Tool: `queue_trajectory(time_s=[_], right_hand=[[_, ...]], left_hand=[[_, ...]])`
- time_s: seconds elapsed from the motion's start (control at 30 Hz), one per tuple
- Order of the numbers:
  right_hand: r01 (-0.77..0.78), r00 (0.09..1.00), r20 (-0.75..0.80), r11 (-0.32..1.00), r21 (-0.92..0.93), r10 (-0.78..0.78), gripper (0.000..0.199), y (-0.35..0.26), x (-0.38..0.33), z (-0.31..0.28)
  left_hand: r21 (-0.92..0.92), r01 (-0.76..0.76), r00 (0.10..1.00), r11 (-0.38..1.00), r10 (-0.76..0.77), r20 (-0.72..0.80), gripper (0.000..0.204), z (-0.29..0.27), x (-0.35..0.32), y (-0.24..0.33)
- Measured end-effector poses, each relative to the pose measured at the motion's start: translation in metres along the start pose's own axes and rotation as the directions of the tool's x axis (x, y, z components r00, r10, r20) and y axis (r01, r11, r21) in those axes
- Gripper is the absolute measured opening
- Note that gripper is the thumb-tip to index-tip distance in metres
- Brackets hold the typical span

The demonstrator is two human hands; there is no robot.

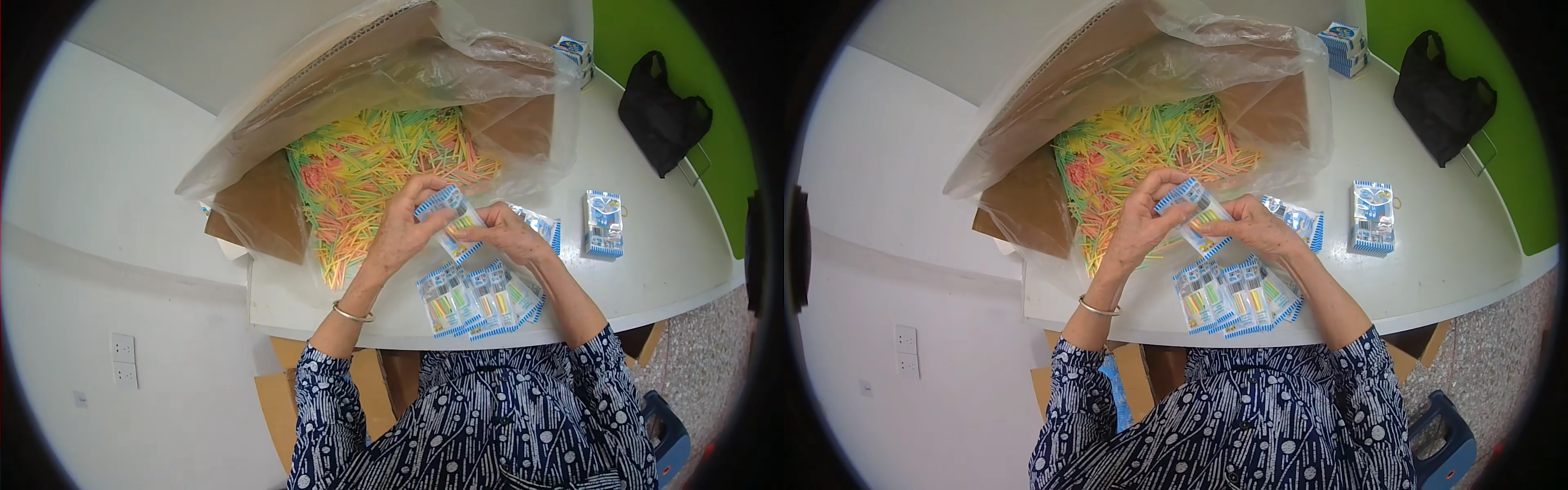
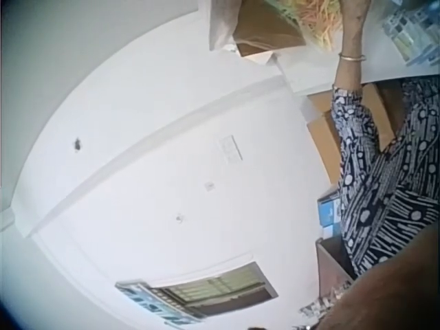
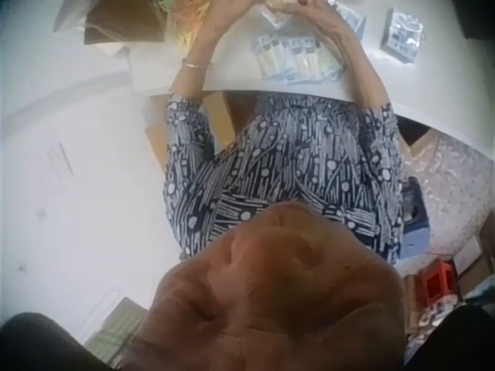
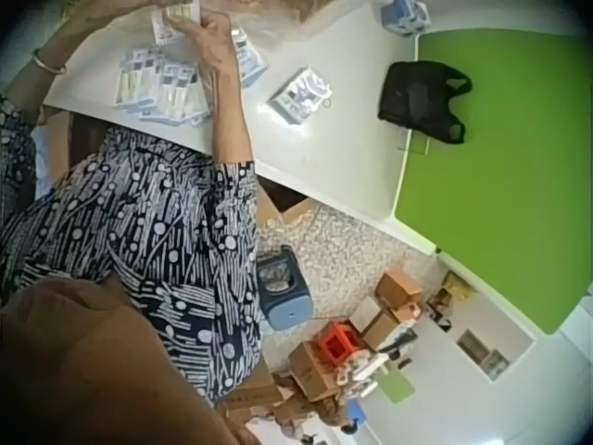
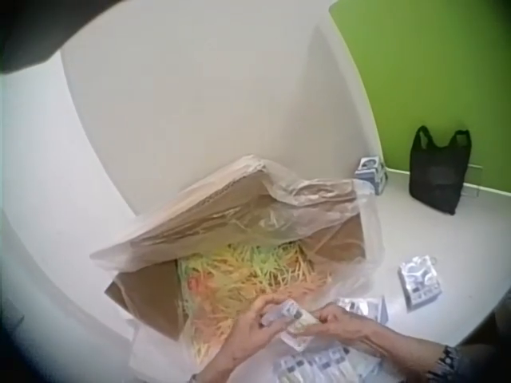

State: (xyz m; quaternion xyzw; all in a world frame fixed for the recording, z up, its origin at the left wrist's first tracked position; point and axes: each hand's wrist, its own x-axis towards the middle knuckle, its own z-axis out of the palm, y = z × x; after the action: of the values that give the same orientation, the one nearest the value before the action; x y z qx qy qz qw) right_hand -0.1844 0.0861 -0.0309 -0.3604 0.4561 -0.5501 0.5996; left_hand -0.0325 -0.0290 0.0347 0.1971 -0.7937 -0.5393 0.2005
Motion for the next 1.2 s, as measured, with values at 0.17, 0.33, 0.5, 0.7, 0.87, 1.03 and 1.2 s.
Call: queue_trajectory(time_s=[0.17,0.33,0.5,0.7,0.87,1.03,1.2], right_hand=[[0.017,1.0,0.007,0.995,-0.097,-0.016,0.022,0.002,-0.005,0.005],[0.054,0.998,0.025,0.996,-0.07,-0.052,0.024,-0.004,-0.014,0.014],[-0.007,0.996,0.086,0.998,-0.063,0.013,0.03,0.005,-0.017,0.015],[-0.098,0.988,0.098,0.974,-0.205,0.12,0.03,0.002,-0.022,0.017],[0.03,0.996,0.087,0.942,-0.335,-0.001,0.031,0.009,-0.035,0.019],[0.008,0.863,-0.203,0.415,-0.91,-0.463,0.021,0.014,-0.061,-0.028],[-0.18,0.725,-0.23,0.144,-0.973,-0.649,0.015,0.043,-0.051,-0.051]], left_hand=[[0.165,-0.045,0.998,0.985,0.036,0.058,0.033,-0.002,0.001,0.0],[0.17,0.02,0.993,0.985,-0.039,0.11,0.032,-0.001,-0.004,0.009],[0.179,-0.009,0.99,0.984,-0.017,0.142,0.031,-0.002,-0.013,0.01],[0.243,-0.048,0.971,0.969,-0.011,0.237,0.027,-0.006,-0.017,0.001],[0.18,0.083,0.957,0.98,-0.129,0.261,0.026,-0.009,-0.034,-0.003],[0.245,0.21,0.912,0.946,-0.28,0.3,0.025,-0.012,-0.064,-0.025],[0.61,-0.101,0.984,0.786,-0.011,0.178,0.035,0.004,-0.077,-0.045]])
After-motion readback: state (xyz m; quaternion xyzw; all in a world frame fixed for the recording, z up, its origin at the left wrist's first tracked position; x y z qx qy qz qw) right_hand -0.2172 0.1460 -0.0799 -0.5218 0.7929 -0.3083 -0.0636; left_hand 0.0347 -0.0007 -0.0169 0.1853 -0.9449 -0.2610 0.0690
